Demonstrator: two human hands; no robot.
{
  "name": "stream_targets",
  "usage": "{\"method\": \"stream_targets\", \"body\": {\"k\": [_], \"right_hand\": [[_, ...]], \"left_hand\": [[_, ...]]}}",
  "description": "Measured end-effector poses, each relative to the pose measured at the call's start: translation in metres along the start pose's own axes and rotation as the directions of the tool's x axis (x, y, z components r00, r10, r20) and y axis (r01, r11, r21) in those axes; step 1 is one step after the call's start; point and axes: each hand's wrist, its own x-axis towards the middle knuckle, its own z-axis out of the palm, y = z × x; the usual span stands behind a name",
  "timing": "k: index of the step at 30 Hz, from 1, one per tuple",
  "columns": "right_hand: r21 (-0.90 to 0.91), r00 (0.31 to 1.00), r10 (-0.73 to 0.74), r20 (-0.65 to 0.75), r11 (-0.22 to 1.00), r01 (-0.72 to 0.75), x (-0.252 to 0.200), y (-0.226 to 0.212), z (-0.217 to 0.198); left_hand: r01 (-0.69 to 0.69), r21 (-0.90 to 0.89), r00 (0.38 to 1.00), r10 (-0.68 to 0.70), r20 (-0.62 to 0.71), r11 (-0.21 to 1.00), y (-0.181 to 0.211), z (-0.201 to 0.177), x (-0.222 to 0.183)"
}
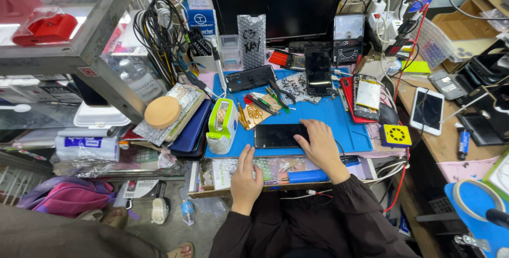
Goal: The person taps and swipes on a mobile phone screen connected to a power source on a workbench to test its functionality.
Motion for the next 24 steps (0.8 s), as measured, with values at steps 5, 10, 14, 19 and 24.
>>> {"method": "stream_targets", "body": {"k": [5,10,14,19,24], "right_hand": [[0.016,1.000,-0.004,-0.002,1.000,0.004,-0.0032,-0.0008,-0.0014],[0.013,1.000,0.009,-0.004,1.000,-0.009,-0.0030,0.0001,-0.0018],[0.026,1.000,-0.001,-0.023,1.000,0.002,-0.0013,-0.0028,-0.0057],[0.023,1.000,0.008,-0.011,1.000,-0.008,-0.0010,-0.0041,-0.0073],[0.027,0.999,-0.002,-0.052,1.000,0.003,-0.0041,-0.0004,-0.0006]], "left_hand": [[-0.013,-0.001,0.999,0.013,-0.029,1.000,0.0013,0.0005,0.0007],[0.022,0.021,1.000,-0.023,0.011,1.000,-0.0010,0.0032,-0.0027],[0.018,0.028,1.000,-0.018,0.011,0.999,-0.0010,0.0036,-0.0018],[0.016,0.037,1.000,-0.016,0.003,0.999,-0.0005,0.0040,-0.0033],[0.004,0.044,1.000,-0.004,0.018,0.999,-0.0015,0.0026,-0.0017]]}}
